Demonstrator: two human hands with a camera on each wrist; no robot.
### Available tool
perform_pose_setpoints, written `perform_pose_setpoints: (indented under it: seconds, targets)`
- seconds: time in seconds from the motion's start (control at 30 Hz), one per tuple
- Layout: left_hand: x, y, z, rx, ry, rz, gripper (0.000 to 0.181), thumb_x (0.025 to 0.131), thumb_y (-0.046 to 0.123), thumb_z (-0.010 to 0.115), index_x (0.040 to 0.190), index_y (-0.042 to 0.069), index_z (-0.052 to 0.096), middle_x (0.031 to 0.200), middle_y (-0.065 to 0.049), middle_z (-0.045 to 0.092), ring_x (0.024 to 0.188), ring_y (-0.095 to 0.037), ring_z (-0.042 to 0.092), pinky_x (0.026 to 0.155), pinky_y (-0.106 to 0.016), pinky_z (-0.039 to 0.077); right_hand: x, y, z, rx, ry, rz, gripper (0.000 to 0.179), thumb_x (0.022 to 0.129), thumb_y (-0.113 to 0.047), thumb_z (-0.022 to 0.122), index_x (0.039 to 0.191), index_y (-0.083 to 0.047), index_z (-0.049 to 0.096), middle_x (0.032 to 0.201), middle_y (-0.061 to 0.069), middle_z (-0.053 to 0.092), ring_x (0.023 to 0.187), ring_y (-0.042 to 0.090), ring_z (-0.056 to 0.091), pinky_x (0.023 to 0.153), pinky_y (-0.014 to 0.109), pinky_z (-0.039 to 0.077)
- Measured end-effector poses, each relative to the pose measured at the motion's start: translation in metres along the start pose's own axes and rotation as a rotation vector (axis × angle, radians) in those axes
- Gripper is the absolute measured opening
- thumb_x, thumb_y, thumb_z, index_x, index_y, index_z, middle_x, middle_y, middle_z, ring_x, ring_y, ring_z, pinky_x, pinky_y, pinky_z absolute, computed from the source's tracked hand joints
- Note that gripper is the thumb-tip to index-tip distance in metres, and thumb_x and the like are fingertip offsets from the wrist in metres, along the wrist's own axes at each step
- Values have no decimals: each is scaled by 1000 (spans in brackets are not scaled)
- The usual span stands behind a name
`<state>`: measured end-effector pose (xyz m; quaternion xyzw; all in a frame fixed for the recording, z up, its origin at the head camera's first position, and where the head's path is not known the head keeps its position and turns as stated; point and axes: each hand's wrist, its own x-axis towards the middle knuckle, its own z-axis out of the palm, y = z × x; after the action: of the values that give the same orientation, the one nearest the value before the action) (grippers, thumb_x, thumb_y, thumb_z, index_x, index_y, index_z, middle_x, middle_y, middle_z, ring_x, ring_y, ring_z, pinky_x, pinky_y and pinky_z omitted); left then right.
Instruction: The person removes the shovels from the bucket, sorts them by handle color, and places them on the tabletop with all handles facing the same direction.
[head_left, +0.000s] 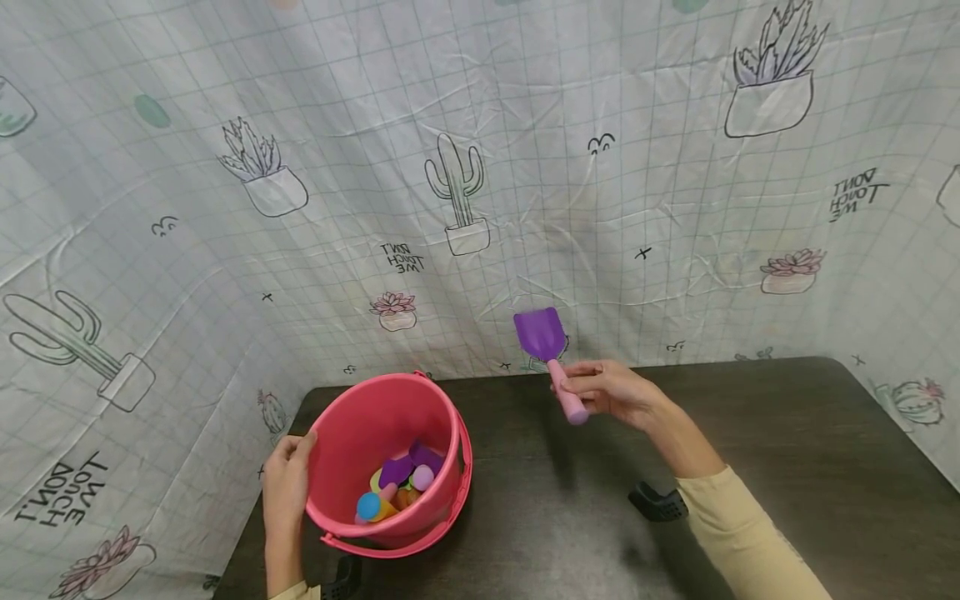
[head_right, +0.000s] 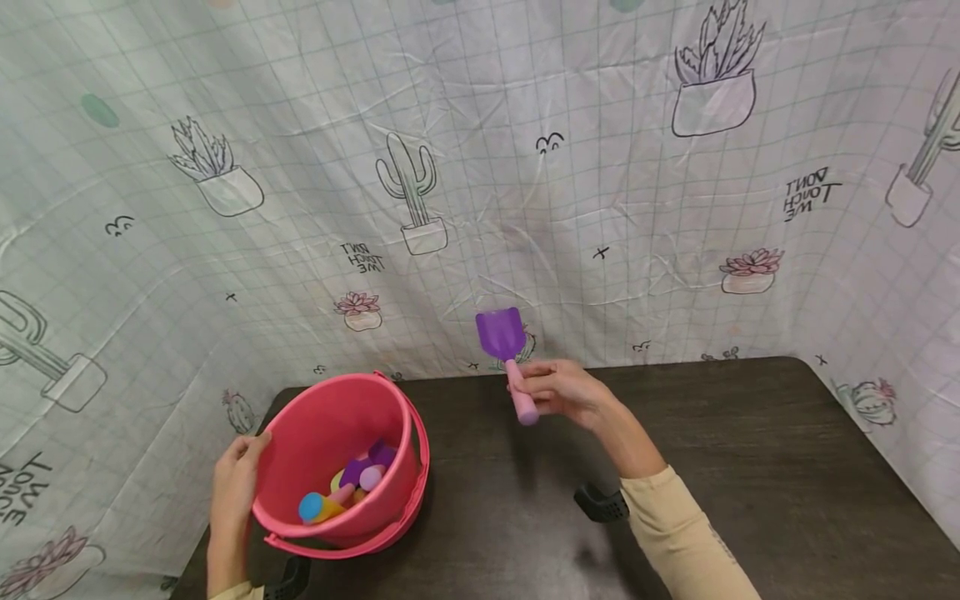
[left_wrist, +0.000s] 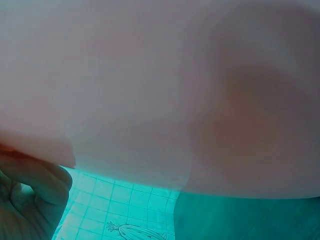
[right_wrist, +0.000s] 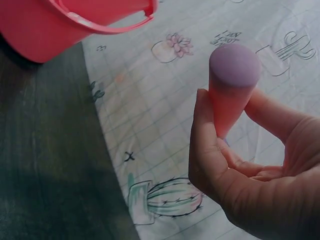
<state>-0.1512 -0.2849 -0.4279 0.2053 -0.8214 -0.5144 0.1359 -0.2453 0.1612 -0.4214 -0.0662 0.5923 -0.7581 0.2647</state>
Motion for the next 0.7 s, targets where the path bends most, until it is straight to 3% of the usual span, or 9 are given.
perform_pose_setpoints:
  seconds: [0.17, 0.37, 0.7]
  targets:
    - [0, 1, 0, 1, -6, 1, 39, 108, 35, 48, 106, -2, 59, 90, -13, 63, 75, -19, 59, 61, -28, 50, 5, 11, -5, -57, 22, 13, 50, 100, -3, 62, 141, 19, 44, 103, 5, 72, 95, 13, 71, 83, 33, 58]
    - [0, 2, 0, -1, -1, -3, 39, 108, 36, 48, 105, -2, 59, 87, -9, 62, 73, -18, 58, 60, -28, 50, 9, 22, -13, -89, 49, 31, 55, 100, -5, 63, 144, 20, 40, 106, 6, 73, 95, 12, 71, 85, 33, 57]
    - [0, 2, 0, -3, 4, -14, 38, 108, 35, 48, 105, -2, 58, 90, -13, 63, 75, -20, 60, 61, -29, 51, 10, 37, -20, -128, 93, 52, 54, 97, -4, 66, 140, 22, 43, 103, 6, 74, 92, 12, 71, 83, 32, 58]
